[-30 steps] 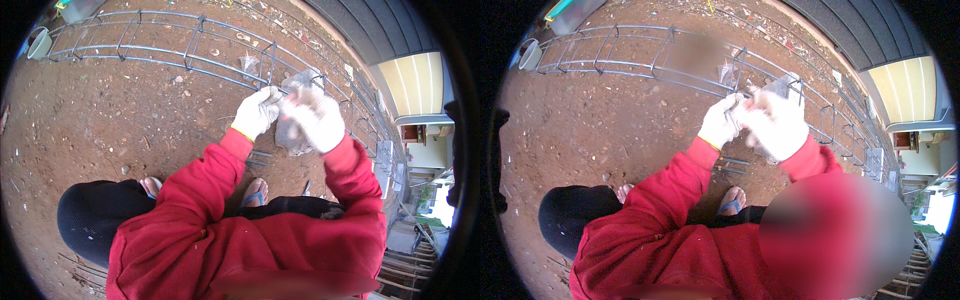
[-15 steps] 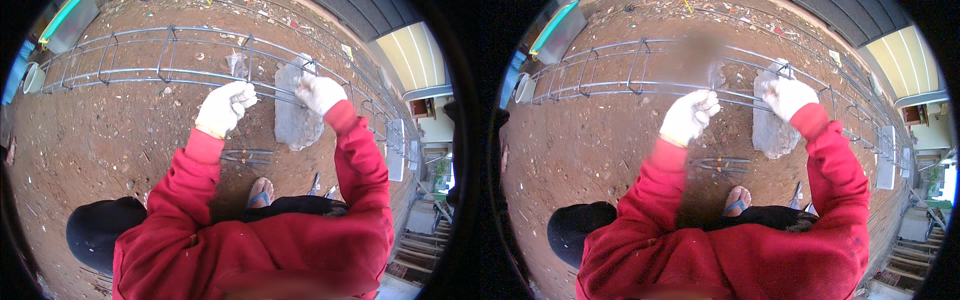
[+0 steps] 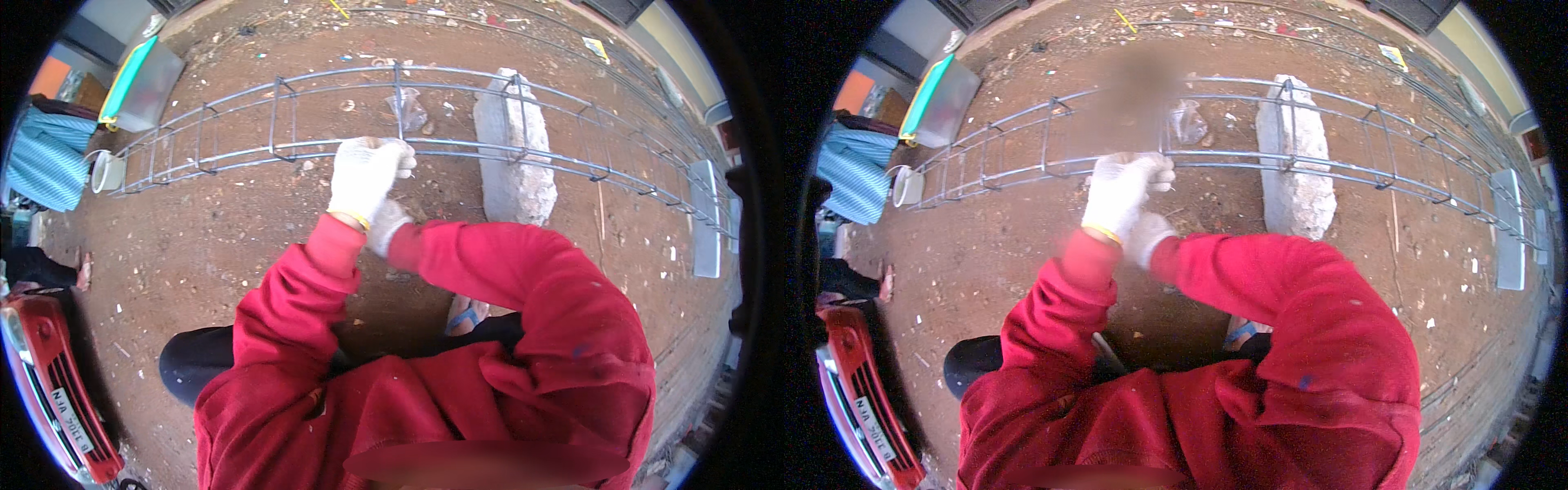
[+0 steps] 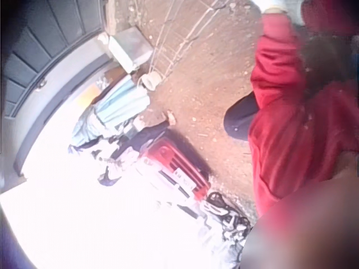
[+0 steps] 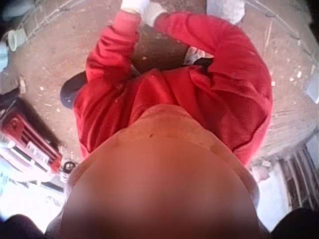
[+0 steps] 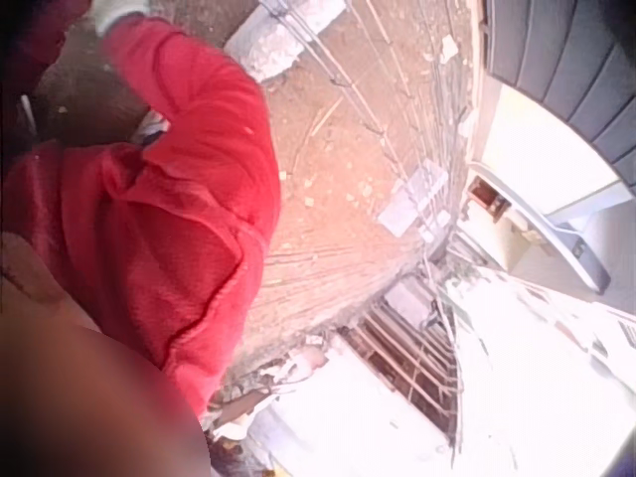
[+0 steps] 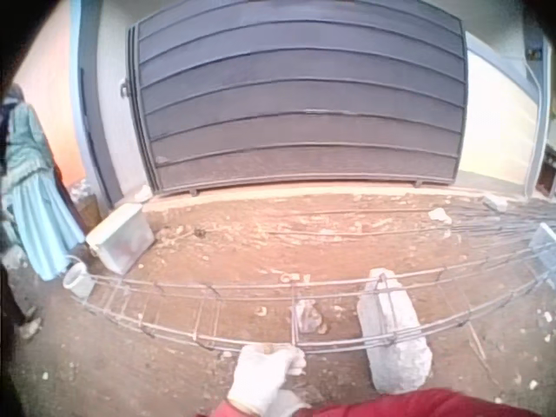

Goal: The person assembles a metal frame by tying wire ties around the intersections of horizontal and vertical bars. They use pliers to twist and tighten the ties, moving along the frame to secure multiple joints.

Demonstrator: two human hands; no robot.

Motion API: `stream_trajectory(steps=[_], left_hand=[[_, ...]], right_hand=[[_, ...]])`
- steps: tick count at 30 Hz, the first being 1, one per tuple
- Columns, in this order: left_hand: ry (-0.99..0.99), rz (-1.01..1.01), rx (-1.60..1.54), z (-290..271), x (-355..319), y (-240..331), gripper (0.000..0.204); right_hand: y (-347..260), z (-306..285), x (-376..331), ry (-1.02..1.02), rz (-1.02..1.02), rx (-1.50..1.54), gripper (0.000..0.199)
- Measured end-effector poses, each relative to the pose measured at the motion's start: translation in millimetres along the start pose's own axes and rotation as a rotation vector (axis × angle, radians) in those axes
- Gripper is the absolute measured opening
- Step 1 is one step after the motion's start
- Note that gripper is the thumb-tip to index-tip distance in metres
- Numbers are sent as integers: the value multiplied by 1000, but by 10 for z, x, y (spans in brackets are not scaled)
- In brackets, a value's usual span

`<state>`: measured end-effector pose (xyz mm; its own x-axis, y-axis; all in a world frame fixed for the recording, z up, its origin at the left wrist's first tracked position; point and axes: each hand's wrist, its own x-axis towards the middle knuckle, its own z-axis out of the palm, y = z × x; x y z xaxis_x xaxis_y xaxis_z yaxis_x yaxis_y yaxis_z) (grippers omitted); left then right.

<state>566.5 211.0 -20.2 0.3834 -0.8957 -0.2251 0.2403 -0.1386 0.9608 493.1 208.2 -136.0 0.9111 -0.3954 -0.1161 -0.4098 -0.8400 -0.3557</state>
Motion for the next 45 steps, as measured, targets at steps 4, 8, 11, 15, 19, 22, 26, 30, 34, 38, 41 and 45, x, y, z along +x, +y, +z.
stream_trajectory(steps=[4,8,11,15,19,22,26,30,34,38,41,45], left_hand=[[-62,216,265,-221,-96,324,25],[111,383,1213,-450,-66,695,33],[-221,-20,1188,-294,95,729,31],[-208,-311,547,-131,228,563,31],[-155,20,933,-122,279,382,34],[-71,417,1476,-39,308,400,46],[-138,115,1284,2,51,750,56],[347,162,1470,-385,-415,1176,49],[570,-133,1444,-1128,-658,1028,37],[180,-614,1433,-1785,-591,266,31],[-217,-826,599,-1799,-477,-409,39],[-887,-687,345,-1098,-176,-1074,59]], right_hand=[[-501,-80,535,347,-31,618,33],[-644,-522,279,230,396,1472,20],[-700,-697,65,225,400,1404,20],[-606,-710,120,226,311,1385,26],[39,-779,-121,-189,-83,1015,43],[716,-770,-684,-172,-237,386,56],[1267,-348,-1508,-299,48,-186,26],[1451,148,-1838,49,-24,-202,42],[1482,238,-1865,25,48,-42,48],[1281,64,-1866,-189,139,77,47],[1086,-251,-1857,-204,199,89,42],[772,-1029,-1978,-64,193,-13,40]])
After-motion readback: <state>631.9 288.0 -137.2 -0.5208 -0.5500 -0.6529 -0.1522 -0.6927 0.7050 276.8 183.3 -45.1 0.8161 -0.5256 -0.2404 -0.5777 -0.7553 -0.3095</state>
